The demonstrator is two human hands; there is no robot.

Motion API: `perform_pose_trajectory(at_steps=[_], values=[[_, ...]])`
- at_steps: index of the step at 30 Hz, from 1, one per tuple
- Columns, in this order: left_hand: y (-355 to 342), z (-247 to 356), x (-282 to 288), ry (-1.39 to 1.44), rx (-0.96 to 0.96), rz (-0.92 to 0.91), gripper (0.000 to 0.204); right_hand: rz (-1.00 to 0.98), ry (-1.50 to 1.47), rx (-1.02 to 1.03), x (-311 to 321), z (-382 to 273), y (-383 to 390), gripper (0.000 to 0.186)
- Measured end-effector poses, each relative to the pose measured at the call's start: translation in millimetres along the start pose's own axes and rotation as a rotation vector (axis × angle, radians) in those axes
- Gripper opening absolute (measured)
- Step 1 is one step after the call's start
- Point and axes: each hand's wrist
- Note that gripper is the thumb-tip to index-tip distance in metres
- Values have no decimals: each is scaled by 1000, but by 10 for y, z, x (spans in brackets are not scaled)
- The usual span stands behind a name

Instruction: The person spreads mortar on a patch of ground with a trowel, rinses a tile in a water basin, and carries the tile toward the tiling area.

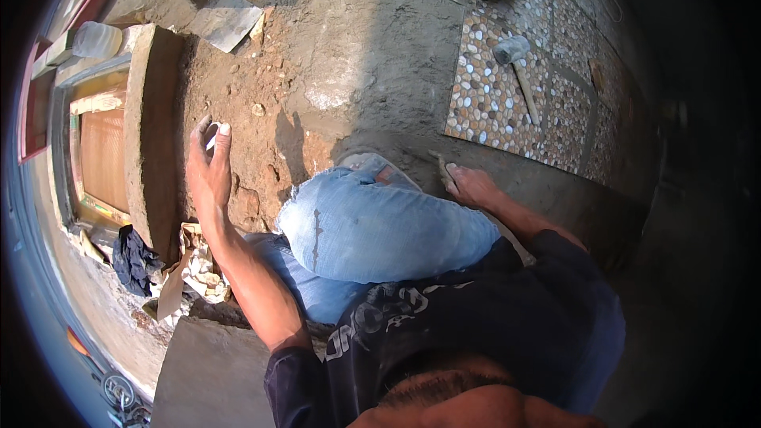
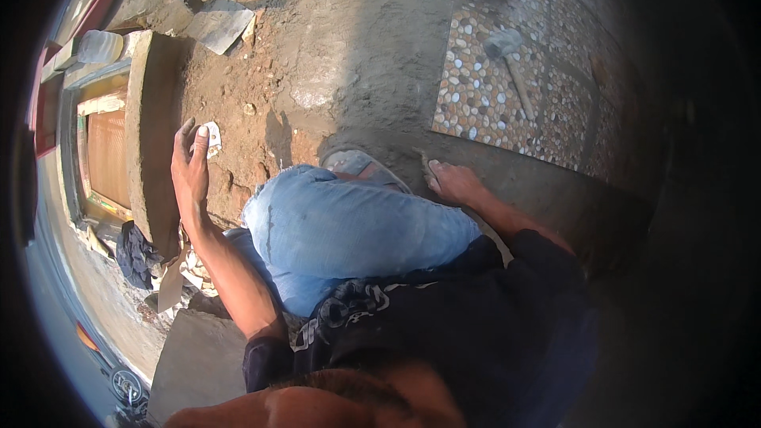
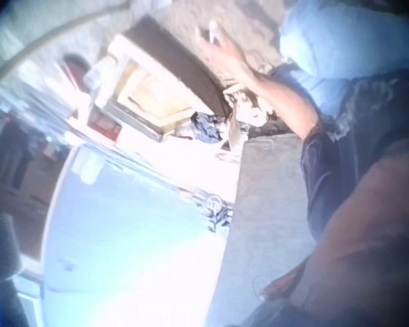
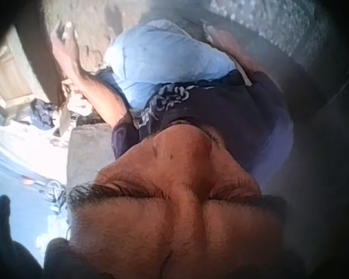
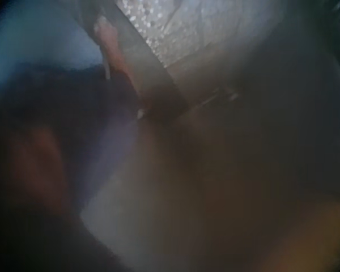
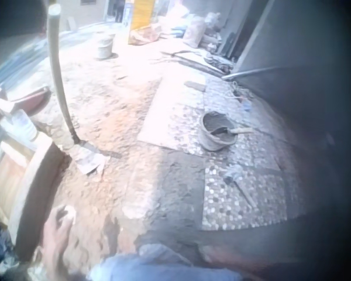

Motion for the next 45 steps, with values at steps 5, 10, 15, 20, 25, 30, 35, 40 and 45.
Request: perform_pose_trajectory(at_steps=[5,10,15,20,25,30,35,40,45], values=[[-88,-58,-49,23,-19,-31,55,-97,98,-87,92,131,-200,42],[-89,54,-125,52,-35,-64,55,82,62,5,-5,364,-198,42],[-107,142,-180,25,-38,-81,55,-25,96,-77,228,700,-552,43],[-103,60,-136,31,-43,-57,56,98,40,-138,204,1006,-530,39],[-79,45,-82,59,-22,-40,55,238,-118,-86,28,828,-470,36],[-114,122,-180,33,-35,-82,55,374,-212,-154,-269,661,-564,38],[-141,135,-172,47,-33,-86,54,241,-1040,-617,167,165,-461,38],[-137,251,-221,33,-23,-107,55,273,-1362,-690,84,387,-628,35],[-147,266,-207,37,-47,-98,56,126,-989,-621,35,42,-259,31]])
Point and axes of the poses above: each hand's wrist, its own y-axis away from the middle knuckle, its own x-axis out of the back of the hand, z = x × y, and after that the axes turned 5 degrees about x, right-handed
